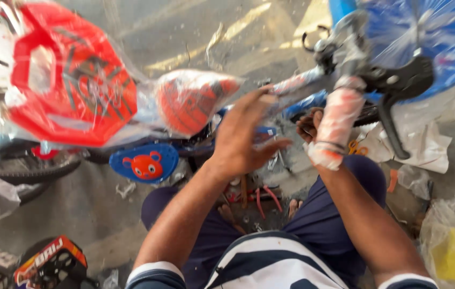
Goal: The person assembles a child's bicycle by attaching and tightening components using pliers and a wrench. They work on the handlebar area and the seat post, securing parts and adjusting cables.
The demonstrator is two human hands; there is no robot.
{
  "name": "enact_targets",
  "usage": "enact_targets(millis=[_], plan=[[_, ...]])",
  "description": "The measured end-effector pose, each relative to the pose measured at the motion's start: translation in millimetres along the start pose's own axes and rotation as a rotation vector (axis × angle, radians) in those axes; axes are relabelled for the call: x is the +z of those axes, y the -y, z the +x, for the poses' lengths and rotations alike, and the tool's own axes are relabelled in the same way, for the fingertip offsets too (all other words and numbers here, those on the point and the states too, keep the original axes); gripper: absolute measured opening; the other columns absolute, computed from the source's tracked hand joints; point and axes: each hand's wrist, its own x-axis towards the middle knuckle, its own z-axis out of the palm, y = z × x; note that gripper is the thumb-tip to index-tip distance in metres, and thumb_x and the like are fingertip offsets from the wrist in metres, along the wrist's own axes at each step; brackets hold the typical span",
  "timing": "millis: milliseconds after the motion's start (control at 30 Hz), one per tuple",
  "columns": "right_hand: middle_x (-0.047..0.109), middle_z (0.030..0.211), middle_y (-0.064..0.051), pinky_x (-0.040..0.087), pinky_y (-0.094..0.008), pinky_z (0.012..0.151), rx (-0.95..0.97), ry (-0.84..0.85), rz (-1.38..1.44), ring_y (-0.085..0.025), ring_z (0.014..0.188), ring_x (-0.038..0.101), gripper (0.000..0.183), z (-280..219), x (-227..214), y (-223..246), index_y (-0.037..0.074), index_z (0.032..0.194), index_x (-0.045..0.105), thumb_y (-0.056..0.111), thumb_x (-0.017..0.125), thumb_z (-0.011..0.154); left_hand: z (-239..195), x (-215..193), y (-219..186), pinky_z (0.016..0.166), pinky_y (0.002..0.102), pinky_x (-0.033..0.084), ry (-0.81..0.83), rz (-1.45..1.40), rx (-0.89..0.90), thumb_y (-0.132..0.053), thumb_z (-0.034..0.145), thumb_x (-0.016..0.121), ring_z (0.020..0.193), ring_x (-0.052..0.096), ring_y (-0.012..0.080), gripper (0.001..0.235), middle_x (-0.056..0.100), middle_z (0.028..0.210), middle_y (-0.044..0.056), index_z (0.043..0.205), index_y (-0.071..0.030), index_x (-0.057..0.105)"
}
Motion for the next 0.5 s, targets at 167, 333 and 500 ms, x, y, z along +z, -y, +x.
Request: enact_targets(millis=[167, 333, 500], plan=[[0.066, 0.116, -0.010, 0.052, -0.038, 0.096, 0.010, -0.002, -0.146, -0.023, 0.108, 0.063, 0.027, 44, -20, -42, 0.006, 0.130, 0.059, 0.025, 0.061, 0.110, 92, -4, -27, 0.119, 0.045, 0.046, 0.080, 0.152, 0.623, -0.033, 0.093, 0.078, 0.145, 0.052, 0.0304, 0.060, 0.049, 0.156, 0.008, 0.146, -0.019, 0.052], [0.064, 0.120, -0.010, 0.049, -0.036, 0.095, 0.179, 0.005, -0.253, -0.022, 0.109, 0.060, 0.031, 43, -62, -75, 0.007, 0.133, 0.057, 0.025, 0.060, 0.109, 139, 16, -39, 0.115, 0.049, 0.050, 0.151, 0.148, 0.860, -0.049, 0.102, 0.077, 0.137, 0.058, 0.0303, 0.049, 0.053, 0.150, 0.011, 0.129, -0.011, 0.062], [0.062, 0.124, -0.009, 0.047, -0.035, 0.094, 0.145, -0.064, -0.347, -0.020, 0.109, 0.057, 0.034, 38, -80, -89, 0.007, 0.136, 0.056, 0.026, 0.060, 0.107, 148, 46, -55, 0.105, 0.046, 0.053, 0.022, 0.275, 0.779, -0.045, 0.104, 0.069, 0.135, 0.062, 0.0302, 0.041, 0.054, 0.150, 0.014, 0.127, -0.012, 0.064]])
